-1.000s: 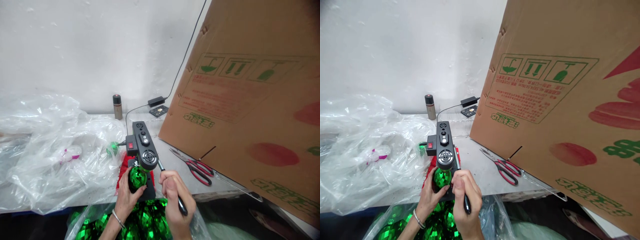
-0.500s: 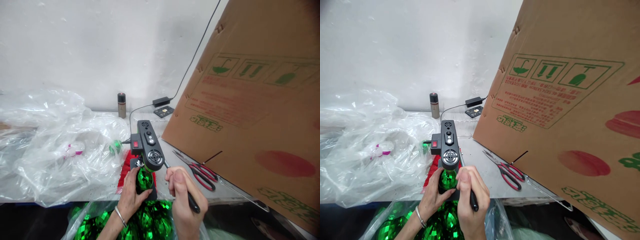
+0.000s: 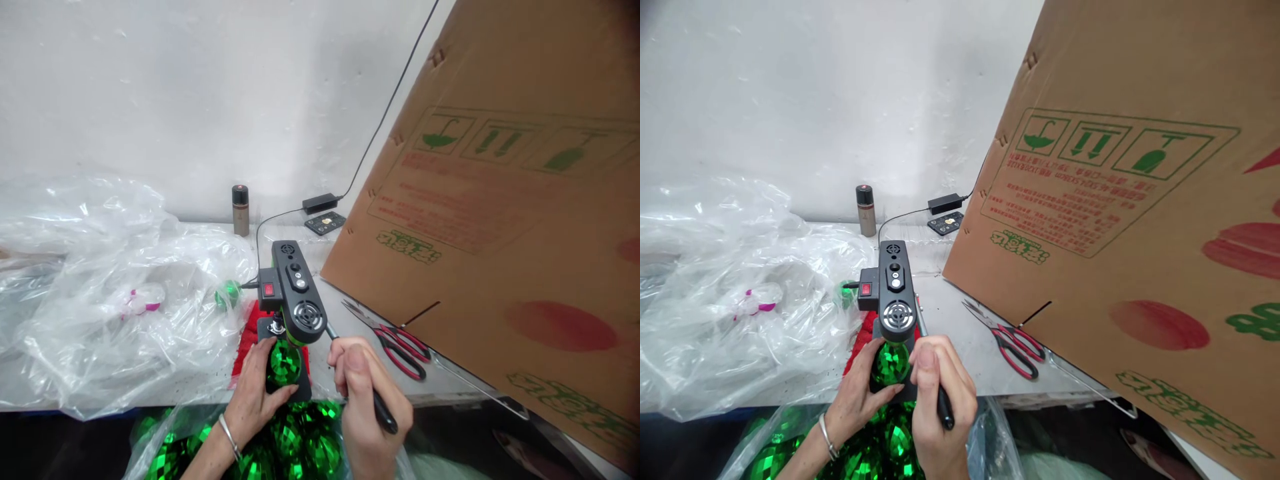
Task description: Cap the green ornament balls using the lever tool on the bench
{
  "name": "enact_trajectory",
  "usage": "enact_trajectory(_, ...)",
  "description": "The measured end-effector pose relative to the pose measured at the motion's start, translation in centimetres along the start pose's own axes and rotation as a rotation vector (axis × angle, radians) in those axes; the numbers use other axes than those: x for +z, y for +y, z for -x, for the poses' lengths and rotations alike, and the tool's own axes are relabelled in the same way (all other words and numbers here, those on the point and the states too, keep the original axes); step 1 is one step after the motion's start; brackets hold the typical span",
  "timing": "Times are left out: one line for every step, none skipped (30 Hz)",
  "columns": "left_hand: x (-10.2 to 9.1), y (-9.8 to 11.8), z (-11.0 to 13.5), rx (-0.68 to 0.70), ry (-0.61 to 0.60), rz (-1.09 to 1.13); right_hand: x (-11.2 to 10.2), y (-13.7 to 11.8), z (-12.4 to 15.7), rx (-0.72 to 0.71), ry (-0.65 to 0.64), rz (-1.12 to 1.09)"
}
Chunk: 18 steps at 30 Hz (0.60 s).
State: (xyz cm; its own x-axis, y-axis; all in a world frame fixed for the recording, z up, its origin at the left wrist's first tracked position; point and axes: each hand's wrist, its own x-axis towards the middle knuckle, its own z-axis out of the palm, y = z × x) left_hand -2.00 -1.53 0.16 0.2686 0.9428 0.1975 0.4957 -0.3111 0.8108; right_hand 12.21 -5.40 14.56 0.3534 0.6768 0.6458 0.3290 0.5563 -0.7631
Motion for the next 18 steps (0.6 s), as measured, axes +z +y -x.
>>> enact_trajectory(-0.1,0.1,-0.2,-0.012,0.004,0.009,0.0,0.0,0.0,0.000,-0.001,0.001)
enact_trajectory(-0.2,0.2,-0.4,-0.015,0.010,0.014,0.0,0.0,0.0,0.001,-0.001,0.003)
enact_trajectory(-0.2,0.3,-0.7,-0.008,0.014,0.015,0.0,0.0,0.0,0.002,-0.002,0.005)
enact_trajectory(-0.1,0.4,-0.9,0.001,0.016,0.013,0.0,0.0,0.0,0.004,-0.003,0.006)
enact_trajectory(0.1,0.5,-1.2,0.006,0.019,0.012,0.0,0.0,0.1,0.008,-0.003,0.009)
enact_trajectory(0.4,0.5,-1.4,0.002,0.025,0.015,0.0,0.0,0.1,0.007,-0.001,0.010)
enact_trajectory(0.7,0.4,-1.5,-0.009,0.039,0.023,-0.1,0.1,0.2,0.007,0.001,0.011)
enact_trajectory(1.1,0.2,-1.7,-0.017,0.060,0.032,-0.1,0.1,0.2,0.006,0.000,0.012)
enact_trajectory(1.5,0.0,-1.7,-0.018,0.082,0.040,-0.2,0.2,0.3,0.000,-0.002,0.008)
enact_trajectory(1.9,-0.3,-1.8,-0.010,0.100,0.043,-0.2,0.2,0.4,-0.007,-0.005,0.003)
enact_trajectory(2.2,-0.7,-1.7,0.004,0.109,0.044,-0.3,0.3,0.5,-0.017,-0.008,-0.002)
enact_trajectory(2.5,-0.9,-1.7,0.015,0.113,0.044,-0.3,0.4,0.6,-0.028,-0.010,-0.007)
enact_trajectory(2.7,-1.2,-1.7,0.021,0.114,0.044,-0.2,0.4,0.7,-0.034,-0.005,-0.009)
enact_trajectory(2.8,-1.4,-1.6,0.023,0.114,0.044,-0.2,0.5,0.8,-0.040,0.007,-0.010)
enact_trajectory(2.9,-1.4,-1.5,0.025,0.117,0.046,-0.1,0.6,0.9,-0.040,0.023,-0.009)
enact_trajectory(3.0,-1.5,-1.5,0.028,0.122,0.047,0.1,0.8,1.1,-0.038,0.039,-0.007)
enact_trajectory(3.0,-1.4,-1.5,0.030,0.128,0.047,0.3,1.0,1.2,-0.039,0.058,-0.008)
enact_trajectory(2.9,-1.4,-1.5,0.029,0.132,0.045,0.4,1.2,1.5,-0.040,0.076,-0.012)
